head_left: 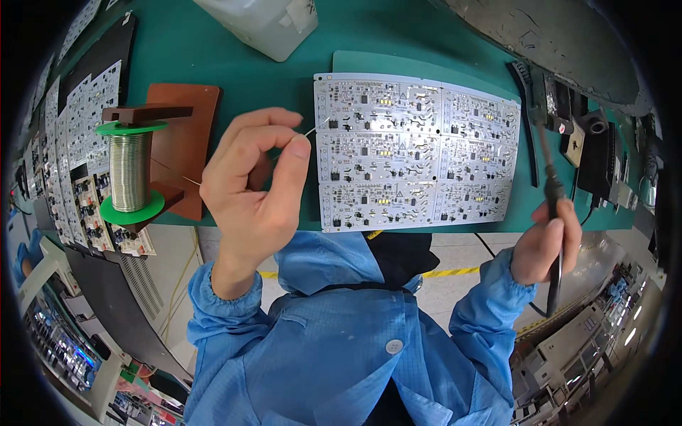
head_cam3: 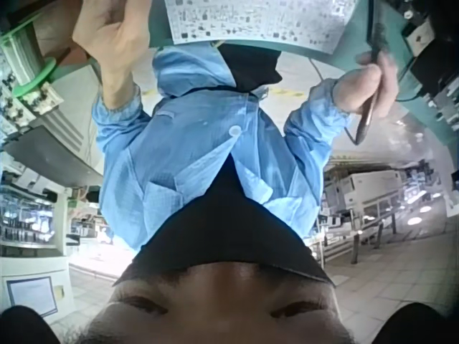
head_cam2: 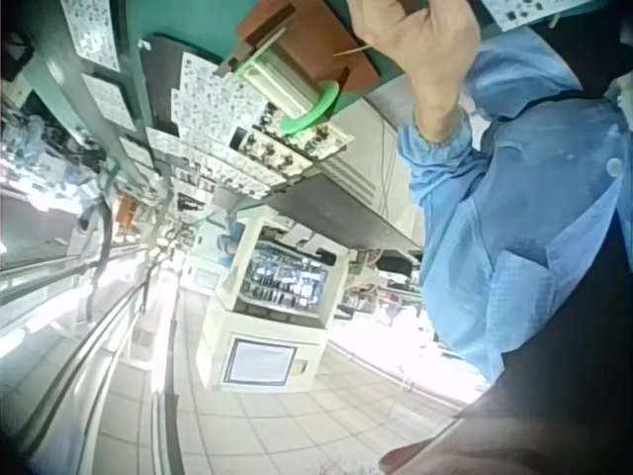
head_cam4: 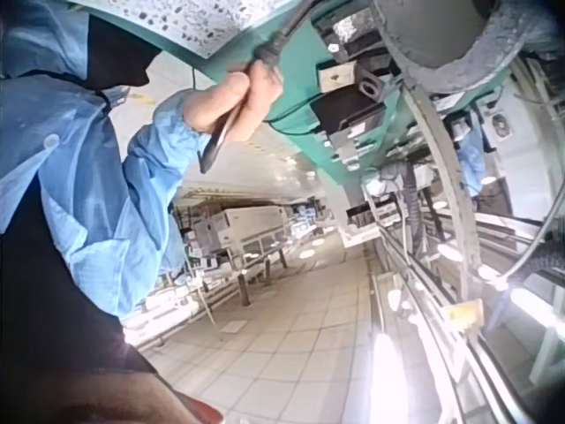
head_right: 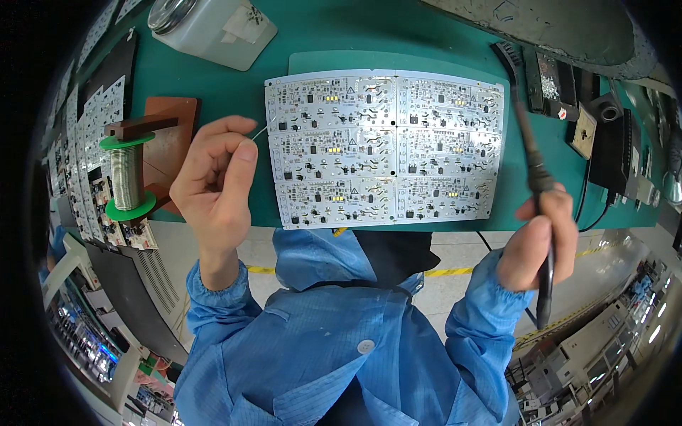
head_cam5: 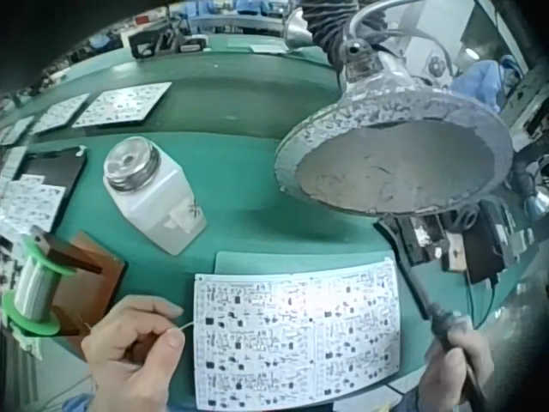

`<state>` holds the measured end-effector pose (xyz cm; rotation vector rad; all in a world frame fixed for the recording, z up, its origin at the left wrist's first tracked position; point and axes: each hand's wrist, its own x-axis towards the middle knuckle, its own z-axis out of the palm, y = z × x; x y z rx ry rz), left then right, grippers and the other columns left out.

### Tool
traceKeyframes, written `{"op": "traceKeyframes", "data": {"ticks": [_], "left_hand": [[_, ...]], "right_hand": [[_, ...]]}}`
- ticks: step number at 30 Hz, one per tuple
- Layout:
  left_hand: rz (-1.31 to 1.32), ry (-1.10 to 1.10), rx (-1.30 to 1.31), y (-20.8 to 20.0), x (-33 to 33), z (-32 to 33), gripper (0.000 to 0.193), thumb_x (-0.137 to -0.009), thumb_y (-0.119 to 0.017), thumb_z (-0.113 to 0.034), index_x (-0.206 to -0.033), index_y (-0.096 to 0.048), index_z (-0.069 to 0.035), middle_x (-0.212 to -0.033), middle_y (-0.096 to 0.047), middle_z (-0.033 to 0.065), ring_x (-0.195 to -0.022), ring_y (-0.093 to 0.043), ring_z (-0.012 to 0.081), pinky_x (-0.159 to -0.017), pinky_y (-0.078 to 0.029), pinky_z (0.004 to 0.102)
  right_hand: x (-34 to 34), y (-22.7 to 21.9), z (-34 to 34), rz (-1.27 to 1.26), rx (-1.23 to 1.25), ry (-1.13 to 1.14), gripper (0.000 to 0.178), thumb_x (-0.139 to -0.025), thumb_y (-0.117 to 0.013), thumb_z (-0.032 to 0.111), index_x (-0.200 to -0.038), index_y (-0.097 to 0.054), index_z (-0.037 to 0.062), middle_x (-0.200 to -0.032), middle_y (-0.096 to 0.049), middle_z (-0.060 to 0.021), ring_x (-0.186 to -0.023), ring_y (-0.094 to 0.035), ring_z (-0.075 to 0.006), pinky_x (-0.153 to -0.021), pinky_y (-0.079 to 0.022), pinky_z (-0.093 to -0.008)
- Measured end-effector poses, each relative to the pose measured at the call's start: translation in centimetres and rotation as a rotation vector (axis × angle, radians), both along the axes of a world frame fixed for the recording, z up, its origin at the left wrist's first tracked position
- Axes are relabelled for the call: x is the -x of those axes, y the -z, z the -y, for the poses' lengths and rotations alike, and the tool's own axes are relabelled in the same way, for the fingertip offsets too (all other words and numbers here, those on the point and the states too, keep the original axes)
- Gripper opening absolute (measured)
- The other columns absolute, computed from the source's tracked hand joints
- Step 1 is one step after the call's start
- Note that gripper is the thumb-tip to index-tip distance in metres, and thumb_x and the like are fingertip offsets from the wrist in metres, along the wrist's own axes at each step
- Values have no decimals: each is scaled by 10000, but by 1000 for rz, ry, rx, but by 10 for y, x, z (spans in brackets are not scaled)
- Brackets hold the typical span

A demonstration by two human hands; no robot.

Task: Soldering electronic components onto printed circuit boards at a manual assembly station.

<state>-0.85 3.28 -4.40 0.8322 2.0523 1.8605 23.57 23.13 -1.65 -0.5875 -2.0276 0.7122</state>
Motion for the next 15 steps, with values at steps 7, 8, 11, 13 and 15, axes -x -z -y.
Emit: {"op": "traceKeyframes", "data": {"ticks": [7, 8, 11, 13, 15], "left_hand": [[-18, -25, 60, -3, 11, -18, 56, -713, -645, 35, -727, -614, -8, -971, -661, 66, -467, -317, -22, -417, -241, 176], [-19, -29, 59, -4, 12, -19, 56, -713, -645, 35, -727, -614, -8, -971, -661, 66, -467, -317, -22, -417, -241, 176], [38, -42, 44, -4, 12, -22, 63, -708, -642, 35, -708, -597, -9, -992, -668, 79, -442, -296, -24, -405, -235, 179], [25, -39, 25, -2, 13, -24, 68, -710, -645, 23, -697, -588, -12, -1003, -679, 95, -425, -290, -21, -391, -230, 184], [36, -41, 35, -4, 13, -25, 67, -714, -645, 16, -695, -587, -13, -997, -685, 101, -423, -295, -21, -388, -230, 186]], "right_hand": [[68, -34, 29, 71, 122, -343, 202, -755, -658, 196, -811, -642, 2, -593, -545, -79, -555, -501, -214, -792, -422, -441], [78, -33, 28, 60, 103, -386, 207, -734, -665, 181, -819, -648, -7, -594, -549, -78, -545, -498, -212, -769, -422, -422], [104, -26, 25, 50, 42, -457, 213, -688, -683, 146, -819, -665, -21, -587, -556, -72, -507, -499, -204, -685, -418, -372], [117, -23, 26, 36, 11, -489, 204, -669, -689, 133, -807, -672, -17, -558, -553, -66, -487, -508, -204, -638, -416, -363], [125, -20, 26, -31, 13, -498, 195, -657, -691, 114, -803, -678, -13, -540, -556, -66, -476, -514, -205, -604, -410, -353]]}}
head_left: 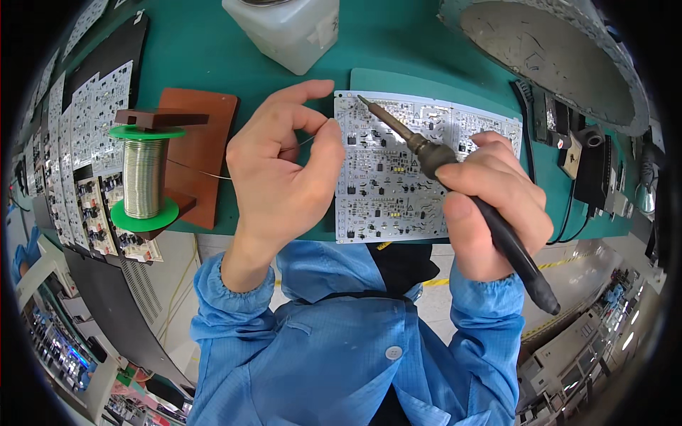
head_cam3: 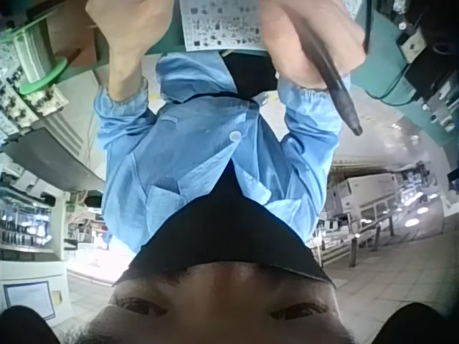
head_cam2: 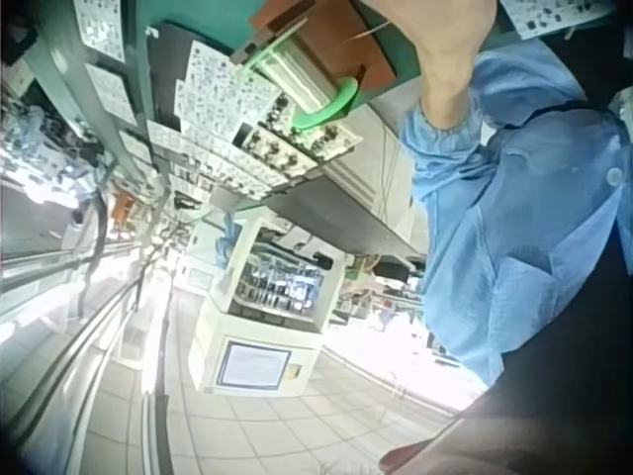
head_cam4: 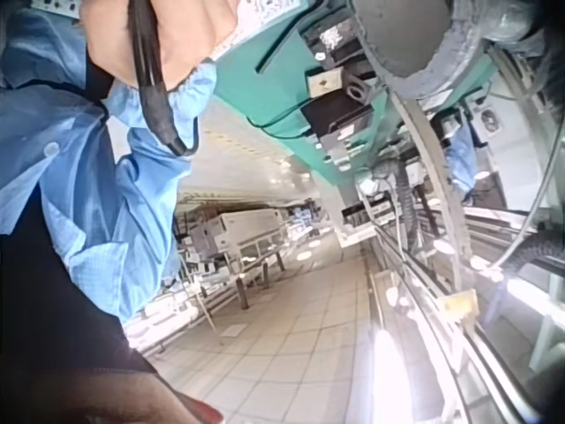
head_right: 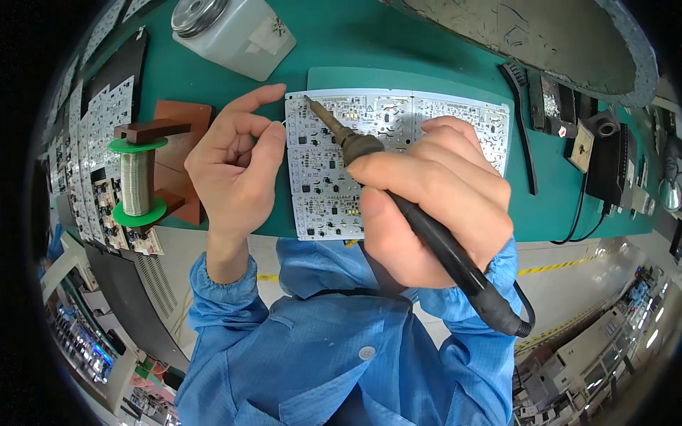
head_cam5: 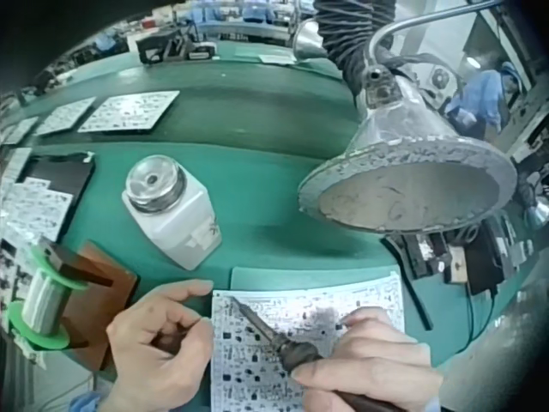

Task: Soldering electronic components onto printed circuit boards at a manual assembly station.

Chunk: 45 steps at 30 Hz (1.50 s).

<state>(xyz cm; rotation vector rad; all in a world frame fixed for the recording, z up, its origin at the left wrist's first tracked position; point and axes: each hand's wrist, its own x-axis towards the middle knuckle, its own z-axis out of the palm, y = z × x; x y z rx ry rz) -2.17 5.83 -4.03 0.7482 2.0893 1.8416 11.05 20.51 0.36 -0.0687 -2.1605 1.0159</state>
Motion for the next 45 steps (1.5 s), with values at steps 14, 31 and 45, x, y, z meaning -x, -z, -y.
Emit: {"op": "traceKeyframes", "data": {"ticks": [14, 31, 45], "left_hand": [[4, -12, 32, 0, -1, -1, 69, -729, -648, 6, -699, -591, -18, -970, -697, 112, -418, -313, -17, -379, -243, 188], [-273, 223, 22, -11, -26, 29, 220, -652, -738, 100, -843, -691, 1, -895, -626, 117, -634, -574, 125, -532, -435, 225], [-151, 52, 79, 1, -36, 45, 52, -824, -655, 14, -830, -607, -4, -812, -642, 24, -518, -368, -11, -434, -246, 161]], "right_hand": [[3, 1, 0, 91, -30, -32, 195, -663, -693, 95, -832, -684, -2, -569, -579, -80, -510, -538, -223, -650, -450, -372], [-98, -10, 0, 76, 113, 277, 246, -843, -617, 270, -864, -602, 25, -571, -512, -51, -563, -461, -183, -796, -422, -483], [-123, 36, -69, 245, 230, 770, 342, -957, -495, 162, -1215, -547, -56, -1096, -638, -192, -1062, -596, -238, -984, -405, -351]]}}
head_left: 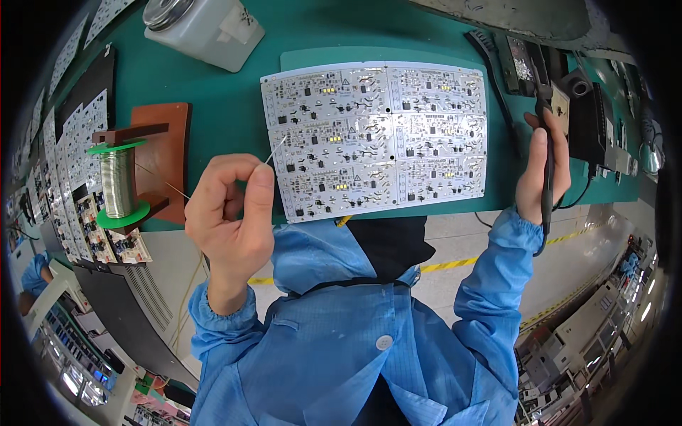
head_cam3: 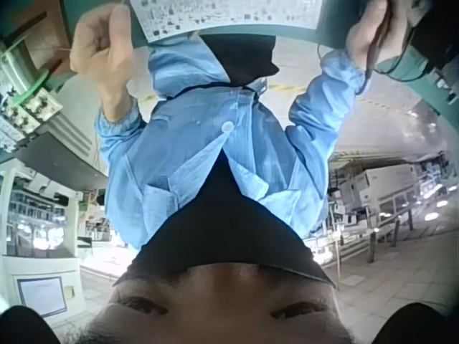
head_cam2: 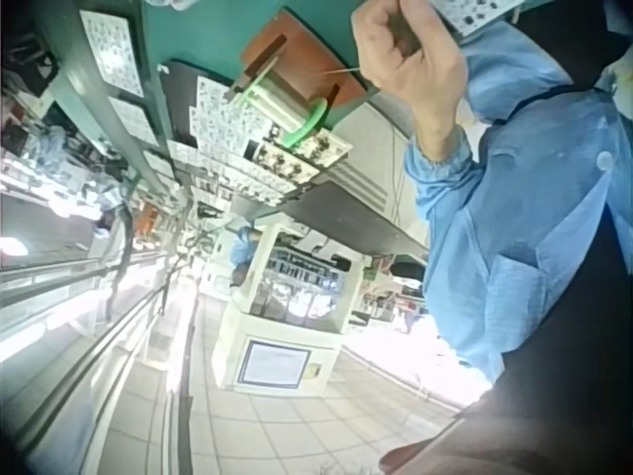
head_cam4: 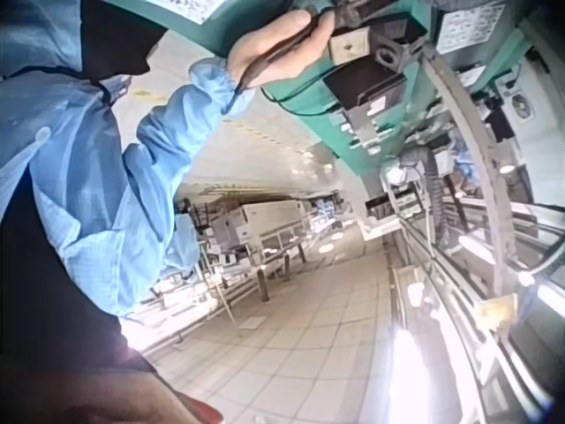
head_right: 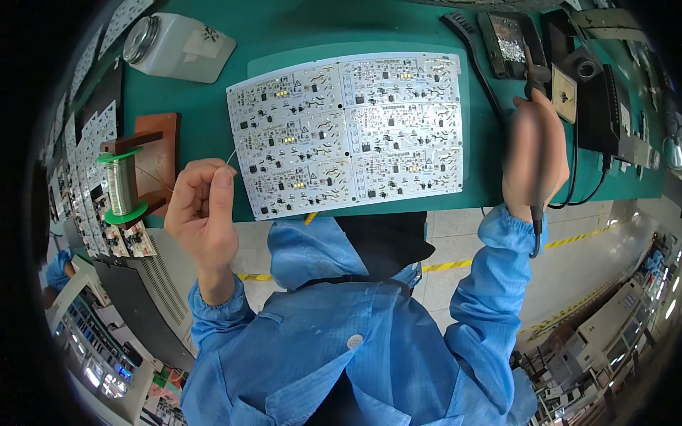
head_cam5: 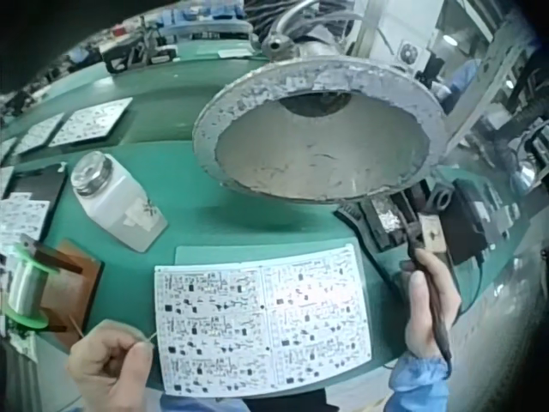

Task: Soldering electronic components onto printed circuit boards at a manual assembly station.

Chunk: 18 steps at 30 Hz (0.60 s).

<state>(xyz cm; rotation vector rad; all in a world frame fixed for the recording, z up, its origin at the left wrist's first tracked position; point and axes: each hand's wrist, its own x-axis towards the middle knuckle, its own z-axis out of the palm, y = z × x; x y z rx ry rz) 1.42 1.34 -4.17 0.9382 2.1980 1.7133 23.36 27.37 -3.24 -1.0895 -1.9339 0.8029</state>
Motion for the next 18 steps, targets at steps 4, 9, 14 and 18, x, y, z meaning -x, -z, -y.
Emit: {"op": "traceKeyframes", "data": {"ticks": [4, 9, 14, 18], "left_hand": [[50, -18, 33, -1, -3, -3, 57, -844, -645, 0, -839, -588, -4, -833, -647, 18, -511, -357, -25, -431, -244, 153], [93, 7, 46, -3, -8, -3, 47, -868, -625, -9, -865, -583, 11, -923, -655, 54, -560, -418, -22, -466, -315, 143], [93, -43, -27, 3, 2, -2, 51, -875, -613, 2, -900, -578, 29, -992, -637, 85, -632, -478, 9, -529, -376, 150], [-42, -90, -6, -5, 4, -6, 56, -829, -639, 45, -873, -608, 33, -943, -625, 91, -695, -526, 46, -573, -419, 189]], "right_hand": [[1, 1, 20, -63, -62, -35, 369, -945, -517, 139, -1265, -503, -42, -1142, -623, -200, -1073, -593, -246, -972, -421, -346], [-1, 10, 65, -8, -22, -231, 515, -810, -634, -56, -1291, -452, -27, -1171, -600, -233, -1061, -600, -267, -943, -456, -378], [9, 14, 78, -69, -121, -295, 555, -722, -687, -90, -1238, -492, -31, -1100, -619, -256, -987, -632, -296, -838, -507, -339], [4, 9, 72, -24, -164, -300, 467, -792, -667, 27, -1225, -504, -36, -1055, -640, -232, -937, -613, -304, -848, -473, -377]]}}
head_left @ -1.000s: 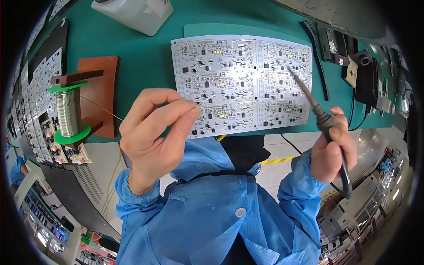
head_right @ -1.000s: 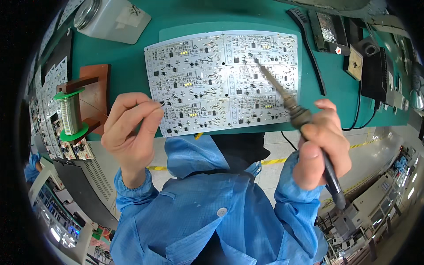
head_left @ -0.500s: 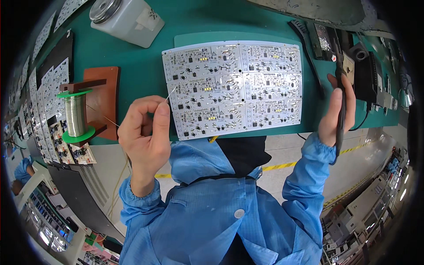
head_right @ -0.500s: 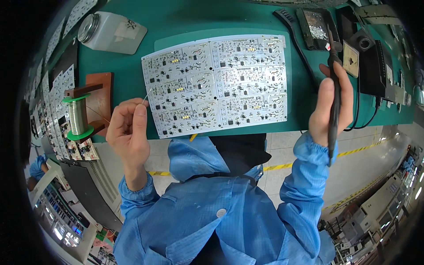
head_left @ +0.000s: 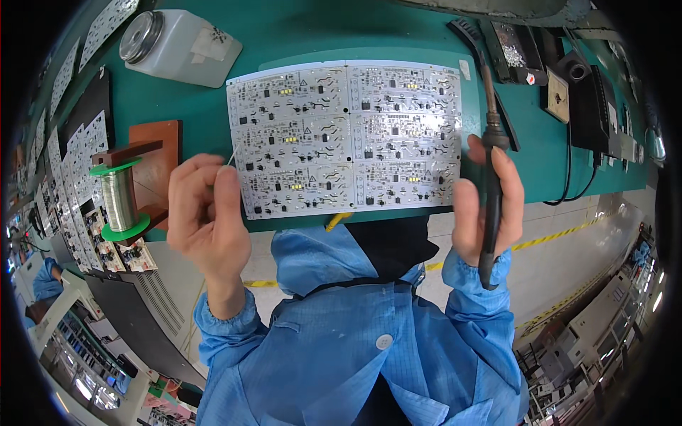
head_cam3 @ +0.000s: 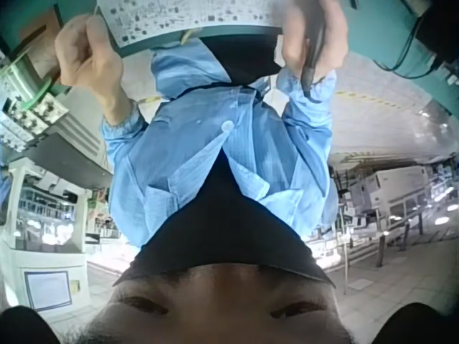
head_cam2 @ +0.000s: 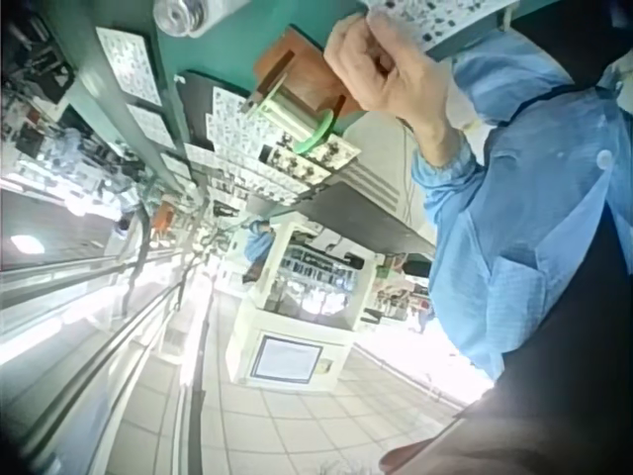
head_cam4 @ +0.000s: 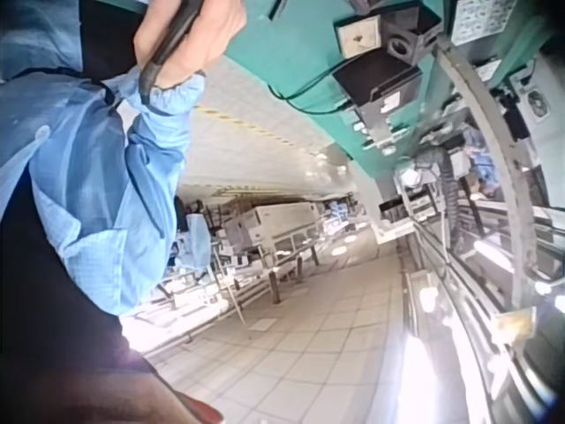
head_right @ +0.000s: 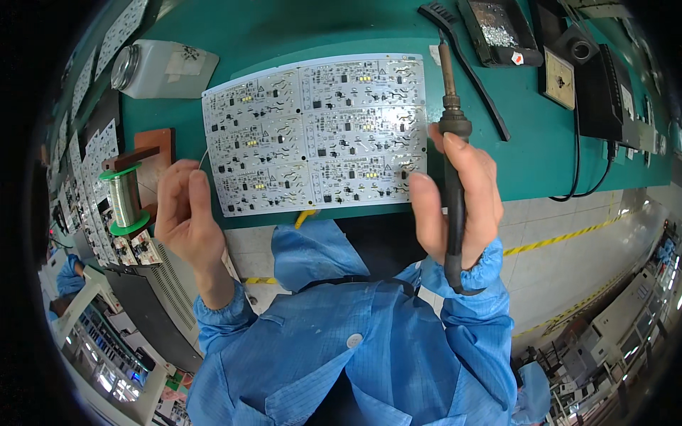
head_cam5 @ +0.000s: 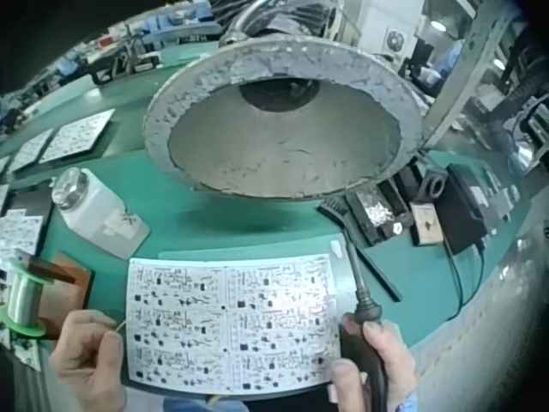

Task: Soldering electronic components onto printed circuit boards at a manual assembly station.

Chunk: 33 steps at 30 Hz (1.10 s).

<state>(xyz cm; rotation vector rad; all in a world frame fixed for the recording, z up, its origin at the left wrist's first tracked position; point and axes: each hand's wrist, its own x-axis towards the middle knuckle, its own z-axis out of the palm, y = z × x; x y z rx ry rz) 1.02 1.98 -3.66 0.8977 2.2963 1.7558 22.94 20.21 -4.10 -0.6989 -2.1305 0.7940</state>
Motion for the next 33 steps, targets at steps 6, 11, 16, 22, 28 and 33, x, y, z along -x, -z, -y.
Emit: {"op": "traceKeyframes", "data": {"ticks": [6, 11, 16, 22, 28, 33], "left_hand": [[-279, 244, 37, -20, -18, -22, 240, -607, -721, 119, -811, -670, 2, -783, -597, 105, -591, -558, 142, -509, -416, 223], [-386, 373, 35, -14, -29, -40, 203, -588, -729, 70, -749, -653, -28, -744, -584, 83, -540, -555, 176, -452, -415, 248], [-437, 391, 60, -9, -32, -47, 196, -563, -719, 36, -729, -646, -37, -724, -577, 68, -537, -564, 189, -441, -420, 262], [-422, 372, 61, -9, -33, -45, 184, -570, -709, 33, -728, -648, -39, -720, -574, 63, -541, -562, 185, -443, -417, 261], [-426, 387, 91, -7, -32, -45, 185, -571, -715, 25, -733, -653, -40, -725, -574, 64, -550, -567, 189, -455, -425, 265], [-419, 393, 94, -8, -32, -46, 190, -570, -715, 25, -738, -655, -39, -728, -574, 65, -553, -568, 190, -460, -427, 266]], "right_hand": [[-11, -19, 2, -78, 20, -87, 472, -897, -593, 348, -1159, -553, -42, -943, -647, -204, -881, -599, -329, -838, -450, -455], [0, -41, 4, -81, -13, -247, 170, -665, -668, 182, -774, -688, 53, -610, -518, -49, -571, -493, -205, -768, -429, -438], [4, -45, 10, -83, 1, -304, 137, -589, -621, 142, -695, -696, 97, -537, -464, 9, -507, -434, -150, -795, -412, -390], [9, -44, 10, -73, 16, -311, 151, -550, -616, 145, -667, -699, 99, -520, -449, 14, -496, -428, -151, -778, -416, -389], [10, -43, 11, -70, 10, -307, 147, -551, -620, 141, -668, -698, 96, -513, -446, 17, -494, -428, -150, -770, -419, -385], [10, -44, 11, -61, 6, -319, 134, -566, -628, 138, -673, -696, 93, -510, -448, 17, -494, -427, -149, -760, -422, -387]]}}
